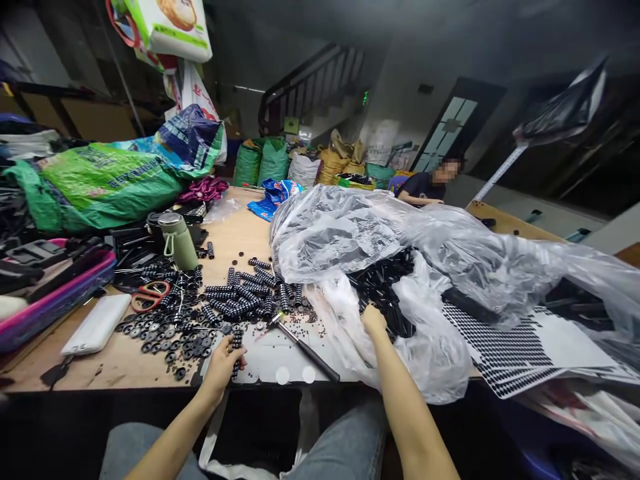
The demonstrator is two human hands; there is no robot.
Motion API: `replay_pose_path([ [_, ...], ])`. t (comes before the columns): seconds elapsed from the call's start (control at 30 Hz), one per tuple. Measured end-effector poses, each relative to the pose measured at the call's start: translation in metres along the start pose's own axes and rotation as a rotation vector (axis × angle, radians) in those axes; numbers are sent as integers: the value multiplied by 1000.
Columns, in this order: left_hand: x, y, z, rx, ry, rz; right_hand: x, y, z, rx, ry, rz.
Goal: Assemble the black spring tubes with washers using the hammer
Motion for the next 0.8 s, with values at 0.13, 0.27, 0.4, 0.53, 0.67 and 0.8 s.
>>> replay_pose_path([
  [0.13,-8,9,-1,22,48,-60,-8,-6,3,-86,-17,41],
  [0.27,-18,8,-5,63,119,-52,5,4,-8,-325,98,43],
  [0.4,-34,-10,-10,200,243,-99,46,-3,-47,-400,663,76],
  [0.53,-47,-28,-13,523,507,-128,91,-22,-100,-258,1373,172],
  [0.67,-49,-25,-16,568,417,-17,115,-23,-129,-267,1548,298],
  [0.8,-42,-16,-19,314,273,54,130,-15,-141,-222,1200,501],
])
Point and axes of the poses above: each hand's wrist, its own z-axis towards the middle knuckle, its own y-axis out of the back of the hand, x = y × z, the point moved 1 cm from there along z, towards the middle knuckle, and after that the axes turned 6 degrees about y, right-handed, at the moved point
